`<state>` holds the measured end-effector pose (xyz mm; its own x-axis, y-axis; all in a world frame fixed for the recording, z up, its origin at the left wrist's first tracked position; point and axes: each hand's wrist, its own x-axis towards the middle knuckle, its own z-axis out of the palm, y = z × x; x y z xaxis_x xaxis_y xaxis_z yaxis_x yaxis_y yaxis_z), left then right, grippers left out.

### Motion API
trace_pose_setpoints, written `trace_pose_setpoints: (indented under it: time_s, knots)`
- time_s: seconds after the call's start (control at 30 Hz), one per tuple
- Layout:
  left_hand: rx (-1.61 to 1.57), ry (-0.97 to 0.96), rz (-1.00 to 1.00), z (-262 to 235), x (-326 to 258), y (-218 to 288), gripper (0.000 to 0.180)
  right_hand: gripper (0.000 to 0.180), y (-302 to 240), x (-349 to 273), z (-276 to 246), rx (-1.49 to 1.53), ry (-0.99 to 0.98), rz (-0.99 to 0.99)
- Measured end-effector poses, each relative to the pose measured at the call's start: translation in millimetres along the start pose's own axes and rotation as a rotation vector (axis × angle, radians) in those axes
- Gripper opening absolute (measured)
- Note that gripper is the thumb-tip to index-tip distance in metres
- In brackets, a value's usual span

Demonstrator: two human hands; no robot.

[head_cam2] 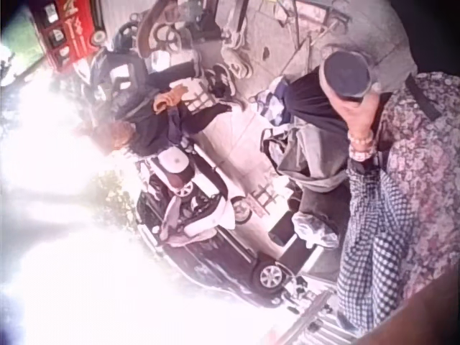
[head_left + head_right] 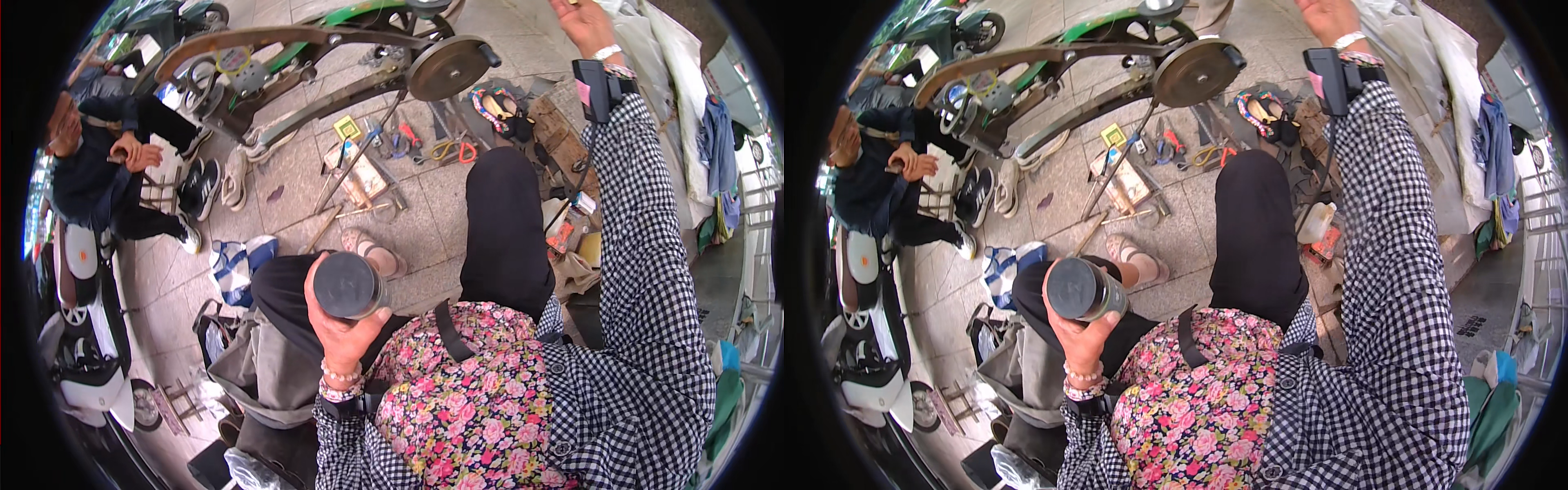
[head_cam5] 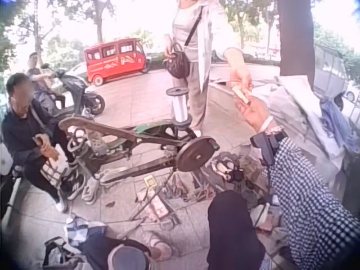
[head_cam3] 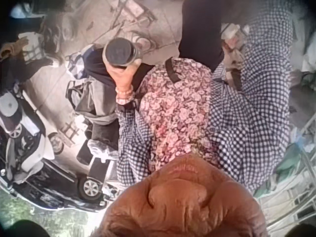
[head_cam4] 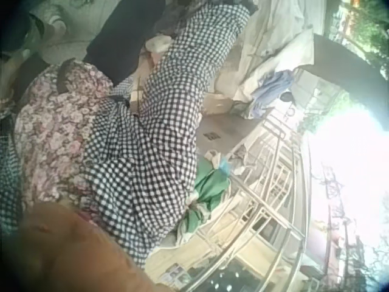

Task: Repairing a shoe by cutting a replacement rubber piece and preparing it for attachment.

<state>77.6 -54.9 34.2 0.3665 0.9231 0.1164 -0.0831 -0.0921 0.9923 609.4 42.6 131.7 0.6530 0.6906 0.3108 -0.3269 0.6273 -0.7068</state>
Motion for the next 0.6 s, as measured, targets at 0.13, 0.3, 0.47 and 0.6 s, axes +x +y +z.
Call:
trace_pose_setpoints:
  time_s: [0.13,0.3,0.47,0.6]
  knots:
    - [-0.014,0.112,0.000,-16.9,-8.9,-8.0,0.084,0.023,20.2,-48.9,4.8,-0.032,0.083,0.110]
    - [-0.039,0.194,-0.004,-30.0,-9.7,-14.2,0.085,0.022,34.1,-166.2,26.8,-0.028,-0.378,0.513]
    - [-0.053,0.185,0.006,-38.1,-1.1,-24.1,0.083,0.024,116.2,-236.2,77.9,-0.361,-0.396,1.013]
    - [-0.105,0.137,-0.032,-30.8,18.1,-25.9,0.084,0.023,214.9,-242.5,68.5,-0.461,-0.394,1.135]
